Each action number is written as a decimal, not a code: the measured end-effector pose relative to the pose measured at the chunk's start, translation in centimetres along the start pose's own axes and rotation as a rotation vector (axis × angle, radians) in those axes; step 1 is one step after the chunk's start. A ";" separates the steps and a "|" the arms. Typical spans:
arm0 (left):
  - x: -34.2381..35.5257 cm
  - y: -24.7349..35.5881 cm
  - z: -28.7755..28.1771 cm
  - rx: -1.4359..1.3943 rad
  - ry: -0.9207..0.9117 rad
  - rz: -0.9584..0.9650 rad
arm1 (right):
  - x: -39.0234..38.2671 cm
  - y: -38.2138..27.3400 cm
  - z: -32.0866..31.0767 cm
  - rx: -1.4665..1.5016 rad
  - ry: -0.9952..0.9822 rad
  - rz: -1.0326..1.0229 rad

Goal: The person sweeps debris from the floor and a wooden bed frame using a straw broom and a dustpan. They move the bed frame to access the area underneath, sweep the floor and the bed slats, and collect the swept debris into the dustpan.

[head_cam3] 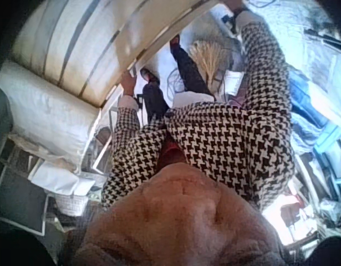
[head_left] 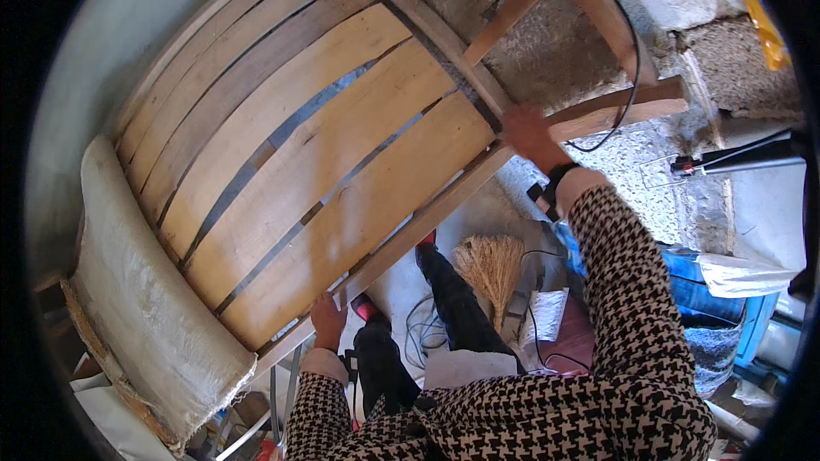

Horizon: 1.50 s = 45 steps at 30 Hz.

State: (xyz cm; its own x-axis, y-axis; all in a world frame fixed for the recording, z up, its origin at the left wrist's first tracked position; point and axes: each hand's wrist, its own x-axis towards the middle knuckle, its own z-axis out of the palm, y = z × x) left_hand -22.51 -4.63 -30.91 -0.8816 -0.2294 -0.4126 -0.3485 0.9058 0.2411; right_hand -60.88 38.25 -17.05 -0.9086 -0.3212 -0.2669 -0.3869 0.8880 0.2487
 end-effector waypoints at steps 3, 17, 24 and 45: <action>0.4 0.4 -0.4 -0.002 -0.067 -0.019 | -2.2 -6.4 5.0 0.555 0.065 0.278; 0.3 1.0 -2.2 0.095 -0.144 0.220 | -7.3 -23.1 20.5 2.774 0.208 1.256; 0.2 0.2 -1.4 0.095 -0.098 0.279 | -5.1 -26.2 22.2 3.121 0.170 0.979; -3.3 0.9 1.2 0.193 0.142 0.303 | -7.6 -26.1 22.4 3.048 0.368 0.864</action>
State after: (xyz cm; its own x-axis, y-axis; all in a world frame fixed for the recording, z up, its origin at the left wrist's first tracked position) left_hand -19.58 -2.67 -30.38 -0.9754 0.0240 -0.2193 -0.0113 0.9873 0.1582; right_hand -40.40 24.92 -42.40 -0.7494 0.0909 -0.6559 0.1668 -0.9327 -0.3198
